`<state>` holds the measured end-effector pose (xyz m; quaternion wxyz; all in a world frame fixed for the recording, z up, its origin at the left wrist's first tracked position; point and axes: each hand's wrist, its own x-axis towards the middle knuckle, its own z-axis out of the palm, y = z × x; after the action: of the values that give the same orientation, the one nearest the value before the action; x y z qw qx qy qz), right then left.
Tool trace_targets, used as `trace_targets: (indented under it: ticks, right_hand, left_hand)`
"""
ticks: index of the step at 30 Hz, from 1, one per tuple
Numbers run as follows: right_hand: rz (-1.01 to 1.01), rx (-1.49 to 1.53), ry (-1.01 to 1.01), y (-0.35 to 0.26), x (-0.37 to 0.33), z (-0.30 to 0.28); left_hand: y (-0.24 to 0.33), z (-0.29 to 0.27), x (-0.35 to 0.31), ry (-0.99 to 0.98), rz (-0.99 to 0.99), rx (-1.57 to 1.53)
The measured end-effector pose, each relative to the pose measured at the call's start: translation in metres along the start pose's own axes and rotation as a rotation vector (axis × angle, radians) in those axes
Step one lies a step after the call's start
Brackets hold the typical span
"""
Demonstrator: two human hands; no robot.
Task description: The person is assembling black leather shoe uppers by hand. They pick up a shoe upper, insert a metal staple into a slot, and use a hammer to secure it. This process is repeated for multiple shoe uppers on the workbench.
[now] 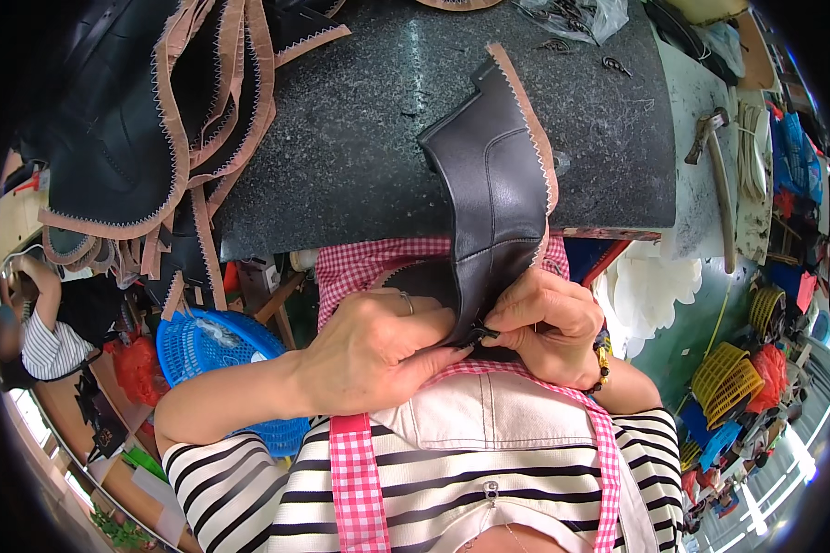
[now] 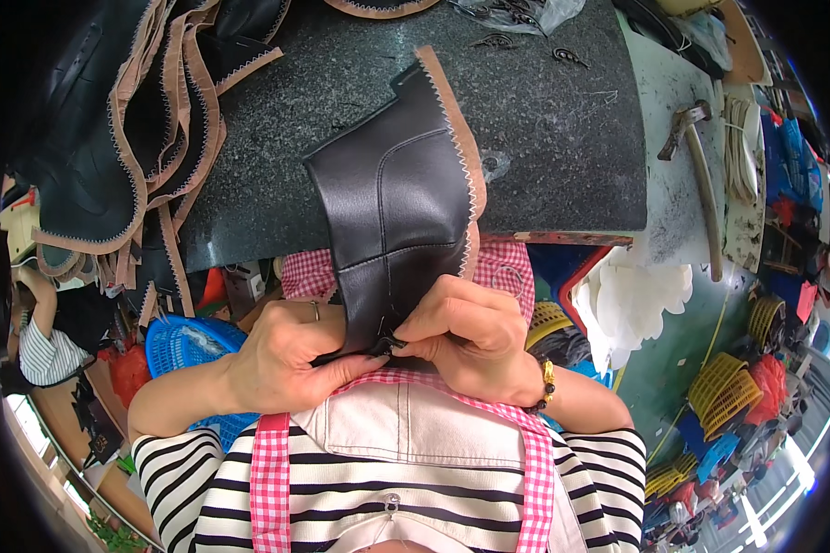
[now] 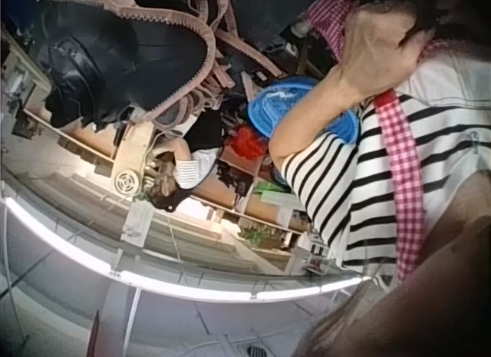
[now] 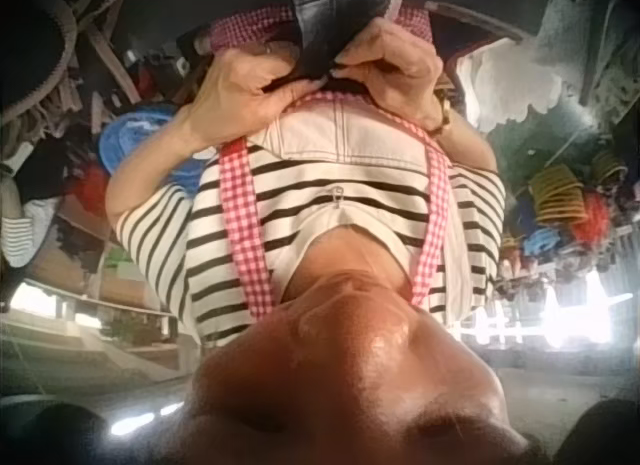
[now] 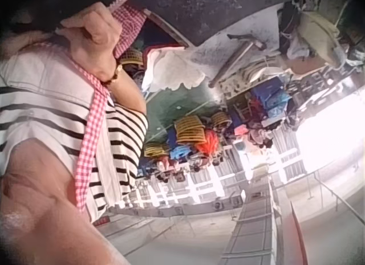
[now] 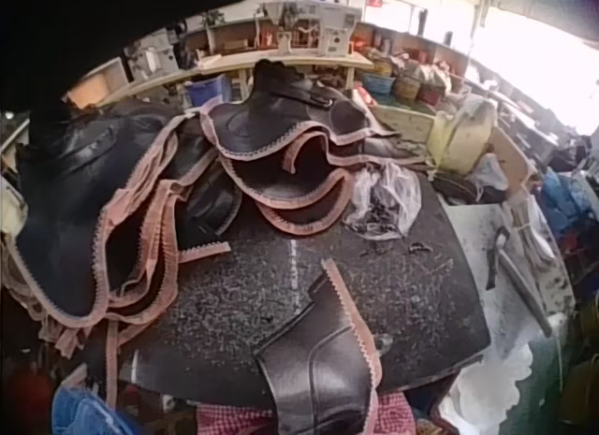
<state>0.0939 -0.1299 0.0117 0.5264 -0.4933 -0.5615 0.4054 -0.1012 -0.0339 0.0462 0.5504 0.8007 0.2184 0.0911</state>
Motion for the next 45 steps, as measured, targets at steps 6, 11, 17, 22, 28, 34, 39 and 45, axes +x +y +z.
trace_targets:
  ticks: [6,11,17,22,28,34,39,45]
  right_hand:
    - [0.148,0.052,-0.149,-0.002,0.01,-0.009]
    - [-0.273,-0.269,-0.162,-0.009,0.034,-0.021]
    - [-0.456,-0.379,-0.056,-0.016,0.03,-0.02]
    - [-0.331,-0.379,-0.064,-0.021,0.028,-0.021]
    - [-0.287,-0.466,-0.045,-0.047,0.042,-0.034]
    - [-0.579,-0.577,0.246,-0.097,0.059,-0.074]
    - [0.098,-0.563,-0.322,0.024,0.096,-0.046]
    - [0.394,-0.614,-0.353,0.029,0.116,-0.036]
  left_hand:
    - [0.001,-0.003,0.003,-0.089,0.087,0.096]
    - [0.002,-0.01,0.013,-0.05,0.165,0.133]
    - [0.014,-0.014,0.01,0.012,0.102,0.101]
    - [0.016,-0.009,0.008,0.018,0.04,0.064]
    - [0.053,-0.027,0.015,0.011,0.184,0.646]
    - [0.056,-0.026,0.06,0.124,0.398,1.818]
    - [-0.058,0.019,0.06,0.353,0.398,1.577]
    - [-0.065,0.008,0.03,0.242,0.312,1.225]
